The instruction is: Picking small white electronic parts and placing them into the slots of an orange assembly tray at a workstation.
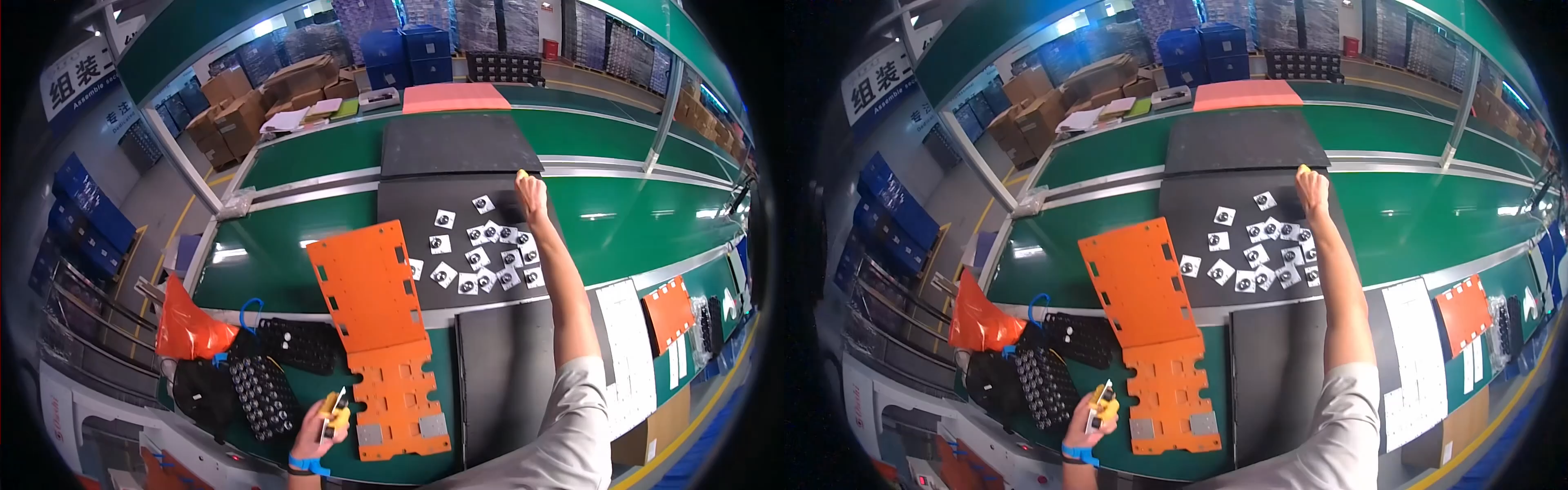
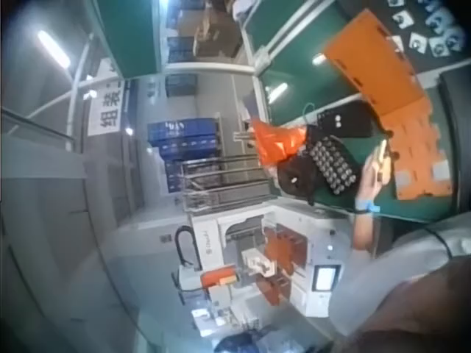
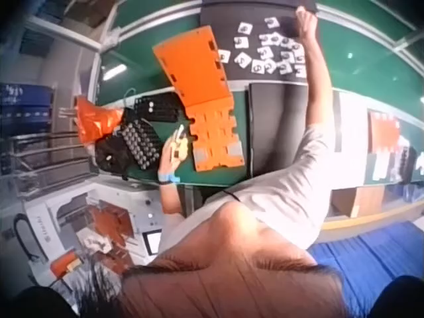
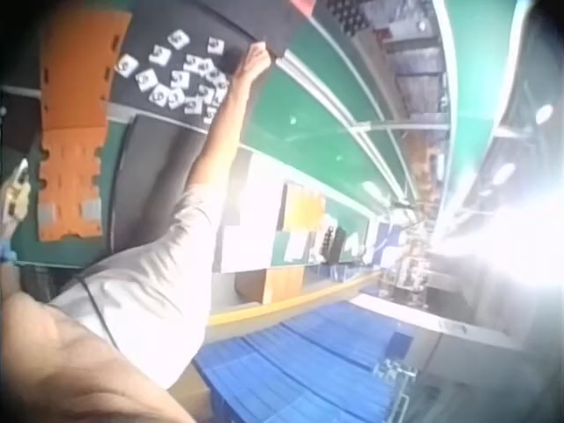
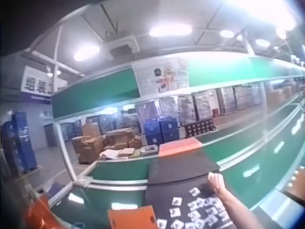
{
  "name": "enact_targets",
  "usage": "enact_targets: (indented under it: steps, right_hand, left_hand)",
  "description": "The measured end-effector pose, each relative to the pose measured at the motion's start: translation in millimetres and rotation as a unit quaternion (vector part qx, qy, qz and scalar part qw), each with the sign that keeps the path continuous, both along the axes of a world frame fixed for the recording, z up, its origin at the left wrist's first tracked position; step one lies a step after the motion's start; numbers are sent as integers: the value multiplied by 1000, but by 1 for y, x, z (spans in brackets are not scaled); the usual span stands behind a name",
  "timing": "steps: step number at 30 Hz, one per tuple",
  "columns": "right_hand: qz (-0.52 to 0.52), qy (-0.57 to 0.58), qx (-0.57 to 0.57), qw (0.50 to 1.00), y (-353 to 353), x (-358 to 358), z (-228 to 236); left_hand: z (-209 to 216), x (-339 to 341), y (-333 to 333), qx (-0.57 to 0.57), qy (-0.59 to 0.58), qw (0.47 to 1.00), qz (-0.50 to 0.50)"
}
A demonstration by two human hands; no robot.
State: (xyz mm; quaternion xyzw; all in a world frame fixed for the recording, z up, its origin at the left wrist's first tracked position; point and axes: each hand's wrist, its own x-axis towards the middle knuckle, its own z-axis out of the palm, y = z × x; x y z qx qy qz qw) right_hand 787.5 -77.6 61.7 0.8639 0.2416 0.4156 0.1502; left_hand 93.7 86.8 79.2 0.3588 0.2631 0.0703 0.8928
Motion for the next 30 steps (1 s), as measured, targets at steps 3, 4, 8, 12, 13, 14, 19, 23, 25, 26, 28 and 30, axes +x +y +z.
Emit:
enact_targets:
  steps: [3, 4, 8, 12, 13, 14, 19, 23, 25, 26, 28, 30]
  right_hand:
    - [-26, -22, -84, 996, 20, 8, -24]
    - [18, -13, -84, 996, 30, 2, -31]
    - [84, 57, 1, 995, 51, -28, -16]
    - [310, 65, 326, 891, 40, -113, 98]
    - [385, 105, 391, 829, 43, -156, 121]
    - [465, 161, 428, 758, 46, -191, 125]
    - [771, 345, 34, 534, 19, -397, 154]
    - [800, 337, -125, 481, -6, -464, 114]
    - [797, 316, -173, 484, -17, -472, 108]
    - [797, 316, -174, 485, -25, -473, 107]
    - [779, 311, -199, 507, -40, -473, 109]
    - [800, 246, -179, 517, -55, -475, 102]
  left_hand:
    - [6, -4, -4, -169, -103, 980, -6]
    - [0, -6, -2, -203, -107, 973, -9]
    - [-5, 8, 0, -198, -141, 970, -27]
    - [5, 38, -4, -226, -159, 957, -90]
    - [5, 38, -4, -242, -169, 949, -109]
    - [1, 33, -4, -232, -154, 953, -117]
    - [10, 24, -33, -174, -72, 968, -167]
    - [10, 22, -66, -126, -8, 957, -260]
    - [8, 22, -78, -120, -67, 938, -318]
    - [8, 21, -83, -107, -95, 934, -328]
    - [9, 25, -91, -43, -169, 916, -361]
    - [17, 31, -97, -115, -103, 902, -402]
